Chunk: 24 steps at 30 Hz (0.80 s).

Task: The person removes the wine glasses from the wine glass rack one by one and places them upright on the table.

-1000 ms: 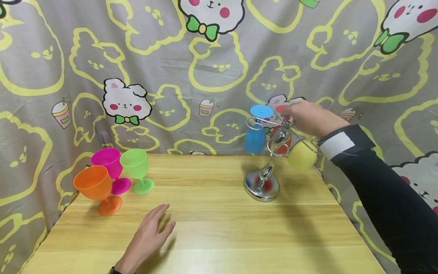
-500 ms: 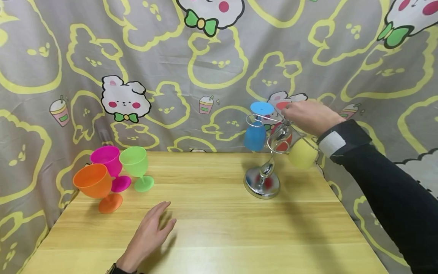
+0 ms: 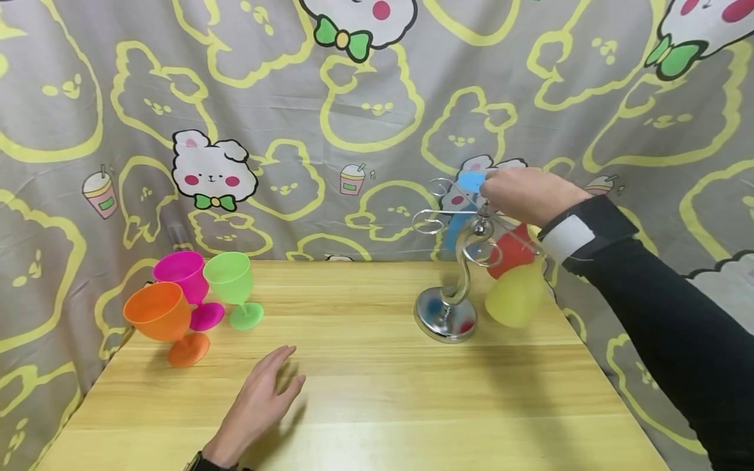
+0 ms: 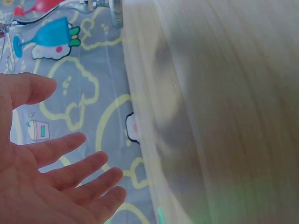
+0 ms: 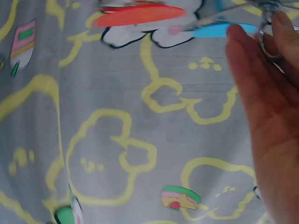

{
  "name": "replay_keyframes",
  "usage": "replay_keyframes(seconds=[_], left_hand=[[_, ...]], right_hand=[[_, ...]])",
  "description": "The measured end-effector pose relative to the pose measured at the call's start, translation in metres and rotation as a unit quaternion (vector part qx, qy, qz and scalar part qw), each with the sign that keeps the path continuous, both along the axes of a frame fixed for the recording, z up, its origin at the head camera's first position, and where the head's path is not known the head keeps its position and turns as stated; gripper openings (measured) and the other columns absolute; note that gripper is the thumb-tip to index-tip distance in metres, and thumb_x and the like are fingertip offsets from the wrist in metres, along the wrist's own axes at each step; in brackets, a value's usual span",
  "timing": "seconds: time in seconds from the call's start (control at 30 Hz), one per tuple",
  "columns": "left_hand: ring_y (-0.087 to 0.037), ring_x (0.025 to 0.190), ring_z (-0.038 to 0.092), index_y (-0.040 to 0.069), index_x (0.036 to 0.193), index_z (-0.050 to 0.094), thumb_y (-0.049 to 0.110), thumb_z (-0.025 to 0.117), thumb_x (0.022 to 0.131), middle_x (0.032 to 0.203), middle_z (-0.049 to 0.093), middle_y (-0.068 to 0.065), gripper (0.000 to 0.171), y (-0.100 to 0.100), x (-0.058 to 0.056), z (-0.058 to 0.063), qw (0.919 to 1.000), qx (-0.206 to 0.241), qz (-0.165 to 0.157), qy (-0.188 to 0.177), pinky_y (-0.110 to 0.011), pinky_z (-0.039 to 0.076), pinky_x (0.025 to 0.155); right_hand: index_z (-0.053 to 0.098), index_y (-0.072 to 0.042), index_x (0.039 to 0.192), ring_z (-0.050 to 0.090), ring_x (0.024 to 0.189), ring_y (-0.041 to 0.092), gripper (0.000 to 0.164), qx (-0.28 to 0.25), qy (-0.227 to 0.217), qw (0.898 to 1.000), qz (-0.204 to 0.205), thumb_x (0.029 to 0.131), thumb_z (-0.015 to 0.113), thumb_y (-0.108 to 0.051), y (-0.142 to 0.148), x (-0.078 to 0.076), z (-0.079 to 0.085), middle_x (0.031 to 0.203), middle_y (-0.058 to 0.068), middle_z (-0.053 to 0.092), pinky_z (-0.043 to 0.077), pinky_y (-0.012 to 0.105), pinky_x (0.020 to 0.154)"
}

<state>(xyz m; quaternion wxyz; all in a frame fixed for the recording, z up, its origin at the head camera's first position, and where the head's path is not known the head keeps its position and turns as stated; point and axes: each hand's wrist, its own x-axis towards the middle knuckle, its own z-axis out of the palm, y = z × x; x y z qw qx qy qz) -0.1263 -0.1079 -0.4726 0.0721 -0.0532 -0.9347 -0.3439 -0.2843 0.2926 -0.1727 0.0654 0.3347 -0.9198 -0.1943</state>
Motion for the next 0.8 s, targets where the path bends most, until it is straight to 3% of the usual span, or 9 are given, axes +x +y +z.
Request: replay_keyframes(seconds=[0.2,0.4,0.53,0.8], left_hand=[[-0.023,0.130,0.032,0.018,0.137,0.042,0.043,0.058,0.085,0.142,0.037,-0.005,0.059,-0.0008,0.0000,-0.0010,1.0000,-0.001,0.003,-0.002,-0.050,0.033,0.103],[-0.023,0.130,0.032,0.019,0.137,0.042,0.043,0.059,0.085,0.143,0.036,-0.004,0.060,-0.0013,0.0003,-0.0026,1.0000,0.003,0.005,-0.005,-0.050,0.033,0.103],[-0.023,0.131,0.032,0.020,0.137,0.041,0.043,0.059,0.085,0.143,0.036,-0.004,0.060,-0.0014,0.0004,-0.0032,0.9999,0.004,0.005,-0.010,-0.051,0.032,0.103],[-0.023,0.131,0.031,0.020,0.138,0.040,0.043,0.058,0.085,0.143,0.035,-0.004,0.060,-0.0021,0.0007,-0.0024,0.9998,0.010,0.006,-0.015,-0.051,0.032,0.103]], right_hand=[[0.067,-0.011,0.082,0.054,0.062,0.012,0.010,-0.068,-0.049,0.994,-0.068,0.082,0.068,-0.021,-0.0018,-0.0013,0.0045,0.071,-0.001,0.059,0.048,0.029,0.055],[0.065,-0.012,0.072,0.049,0.052,0.015,0.027,-0.107,-0.081,0.982,-0.134,0.085,0.062,-0.036,-0.0011,-0.0037,0.0015,0.057,0.001,0.051,0.039,0.027,0.047],[0.059,-0.012,0.060,0.052,0.048,0.015,0.042,-0.116,-0.076,0.978,-0.156,0.086,0.057,-0.045,-0.0005,-0.0047,0.0007,0.051,0.002,0.051,0.039,0.028,0.046],[0.066,-0.012,0.064,0.055,0.046,0.012,0.044,-0.119,-0.075,0.978,-0.157,0.086,0.056,-0.049,-0.0023,-0.0060,0.0015,0.050,0.002,0.055,0.044,0.028,0.048]])
